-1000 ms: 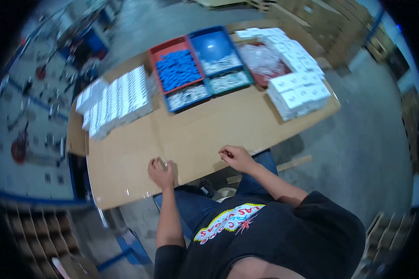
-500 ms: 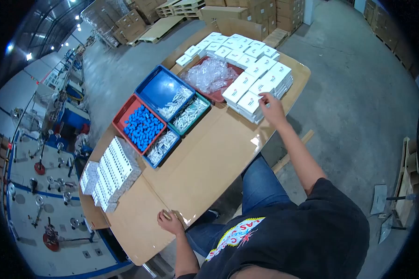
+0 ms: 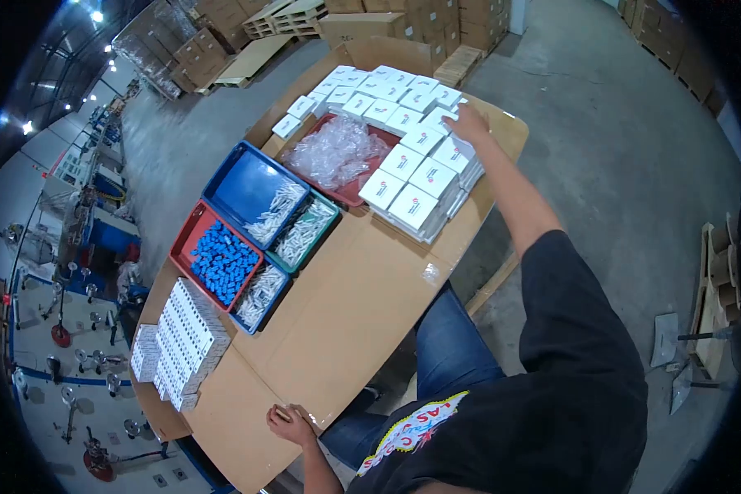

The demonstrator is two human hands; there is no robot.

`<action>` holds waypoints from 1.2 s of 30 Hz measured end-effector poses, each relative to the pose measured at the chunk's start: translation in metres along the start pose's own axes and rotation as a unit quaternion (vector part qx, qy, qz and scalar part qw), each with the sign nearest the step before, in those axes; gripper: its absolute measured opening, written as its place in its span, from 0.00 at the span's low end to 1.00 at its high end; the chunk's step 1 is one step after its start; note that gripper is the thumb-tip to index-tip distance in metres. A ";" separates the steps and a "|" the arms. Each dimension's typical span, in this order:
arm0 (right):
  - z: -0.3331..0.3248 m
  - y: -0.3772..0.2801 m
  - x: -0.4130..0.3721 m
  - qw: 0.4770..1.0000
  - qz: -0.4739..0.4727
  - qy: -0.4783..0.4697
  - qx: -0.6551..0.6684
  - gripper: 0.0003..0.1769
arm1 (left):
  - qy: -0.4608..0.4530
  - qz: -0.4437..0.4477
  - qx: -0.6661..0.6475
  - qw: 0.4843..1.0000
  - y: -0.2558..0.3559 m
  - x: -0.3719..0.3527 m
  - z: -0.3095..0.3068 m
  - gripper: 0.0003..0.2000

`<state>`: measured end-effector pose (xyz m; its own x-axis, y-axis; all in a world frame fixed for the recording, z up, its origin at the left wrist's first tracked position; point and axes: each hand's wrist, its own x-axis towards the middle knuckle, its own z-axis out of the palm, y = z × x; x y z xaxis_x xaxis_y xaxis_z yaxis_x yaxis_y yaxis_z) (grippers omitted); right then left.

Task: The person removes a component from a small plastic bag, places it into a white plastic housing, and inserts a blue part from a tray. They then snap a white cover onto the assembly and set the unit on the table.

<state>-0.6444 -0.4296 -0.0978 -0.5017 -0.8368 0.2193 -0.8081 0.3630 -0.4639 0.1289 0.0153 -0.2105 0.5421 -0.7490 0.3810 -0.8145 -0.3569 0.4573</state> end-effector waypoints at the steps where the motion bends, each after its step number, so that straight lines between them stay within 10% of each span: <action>1: 0.002 -0.002 0.004 0.999 -0.006 -0.016 -0.038 0.38 | 0.002 0.012 0.009 1.000 0.000 0.001 0.000 0.19; 6: -0.007 -0.004 0.019 0.990 0.040 -0.134 -0.023 0.46 | 0.009 0.033 0.041 0.999 0.008 0.001 -0.004 0.18; 20: -0.071 -0.044 -0.035 0.922 -0.056 0.092 0.371 0.28 | -0.003 -0.005 0.039 0.999 0.007 0.002 -0.004 0.22; 28: -0.155 -0.090 -0.206 0.713 -0.220 0.088 0.660 0.17 | -0.001 -0.011 0.037 0.999 0.006 0.002 -0.006 0.23; 36: -0.206 -0.109 -0.288 0.821 -0.382 0.277 0.323 0.18 | -0.010 -0.026 0.009 1.000 -0.009 0.000 -0.002 0.20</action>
<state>-0.4750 -0.1437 0.0663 -0.1335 -0.3403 0.9308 -0.7094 -0.6230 -0.3295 0.1365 0.0191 -0.2128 0.5795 -0.7400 0.3415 -0.7892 -0.4052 0.4614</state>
